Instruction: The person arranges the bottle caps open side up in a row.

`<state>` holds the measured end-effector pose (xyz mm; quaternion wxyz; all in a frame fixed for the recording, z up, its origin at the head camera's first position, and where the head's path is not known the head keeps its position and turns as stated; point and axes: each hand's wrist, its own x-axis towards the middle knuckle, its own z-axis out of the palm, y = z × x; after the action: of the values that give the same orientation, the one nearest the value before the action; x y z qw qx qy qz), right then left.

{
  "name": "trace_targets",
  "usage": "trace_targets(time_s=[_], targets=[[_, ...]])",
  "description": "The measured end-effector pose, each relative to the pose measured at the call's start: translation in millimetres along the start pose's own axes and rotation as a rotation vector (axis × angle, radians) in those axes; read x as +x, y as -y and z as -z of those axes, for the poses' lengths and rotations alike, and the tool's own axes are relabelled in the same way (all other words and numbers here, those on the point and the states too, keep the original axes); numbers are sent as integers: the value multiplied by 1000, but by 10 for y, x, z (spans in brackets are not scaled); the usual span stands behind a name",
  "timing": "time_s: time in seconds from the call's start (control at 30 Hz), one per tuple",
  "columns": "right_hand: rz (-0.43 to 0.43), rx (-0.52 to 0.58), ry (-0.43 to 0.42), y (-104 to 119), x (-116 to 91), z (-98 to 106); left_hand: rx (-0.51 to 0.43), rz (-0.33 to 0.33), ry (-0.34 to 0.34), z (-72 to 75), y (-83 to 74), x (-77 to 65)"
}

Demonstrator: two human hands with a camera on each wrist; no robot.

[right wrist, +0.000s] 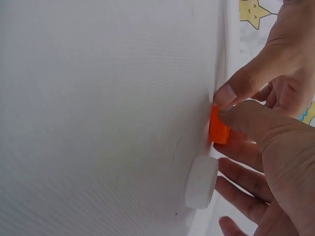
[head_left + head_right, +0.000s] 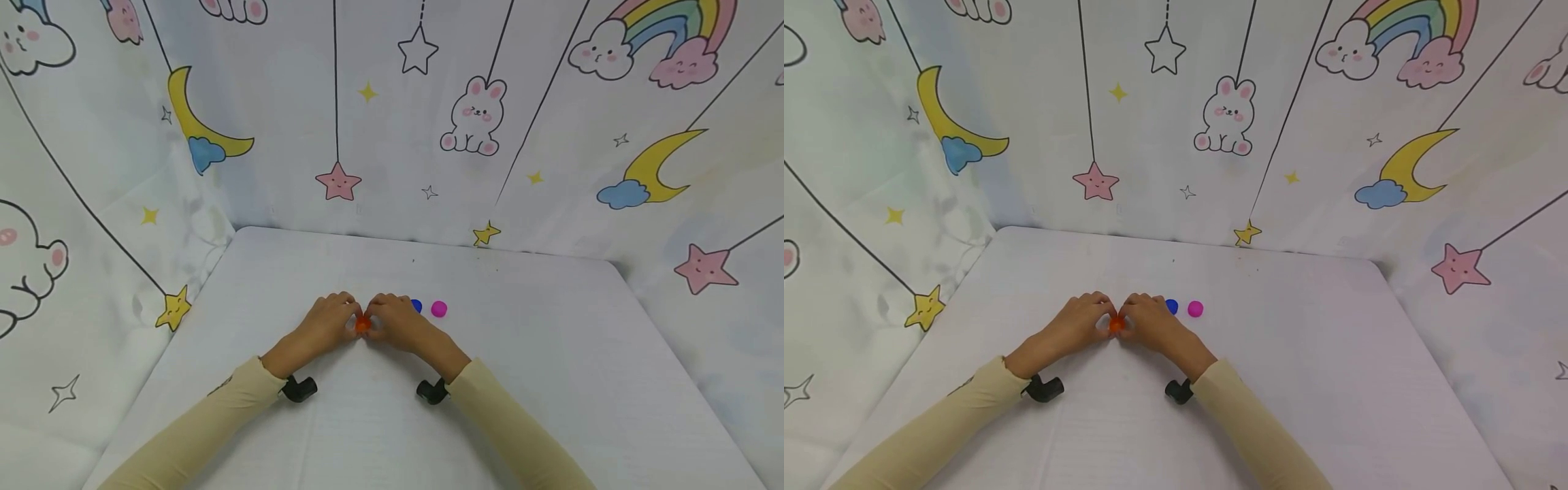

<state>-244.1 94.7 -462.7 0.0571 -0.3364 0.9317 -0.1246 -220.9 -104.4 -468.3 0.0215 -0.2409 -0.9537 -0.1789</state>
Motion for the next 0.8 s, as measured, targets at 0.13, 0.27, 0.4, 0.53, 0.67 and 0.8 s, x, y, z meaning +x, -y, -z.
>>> trace_targets(time_s=[0.13,0.27,0.4,0.53,0.67,0.8], targets=[[2,-8,-6,-1,-4,-9,-6,11,11,1,-4,7],[7,-12,-7,-4,-6,-11,-6,21,14,6,-9,7],[-8,-14,0,-19,-29,31,-8,29,20,16,-26,5],[-57,-3,-4,-50,-83,136,-15,33,26,33,-48,6],[-82,1,-11,-97,-155,230,-21,32,39,47,-82,16],[-93,-13,0,-150,-217,253,-44,20,52,54,-128,40]])
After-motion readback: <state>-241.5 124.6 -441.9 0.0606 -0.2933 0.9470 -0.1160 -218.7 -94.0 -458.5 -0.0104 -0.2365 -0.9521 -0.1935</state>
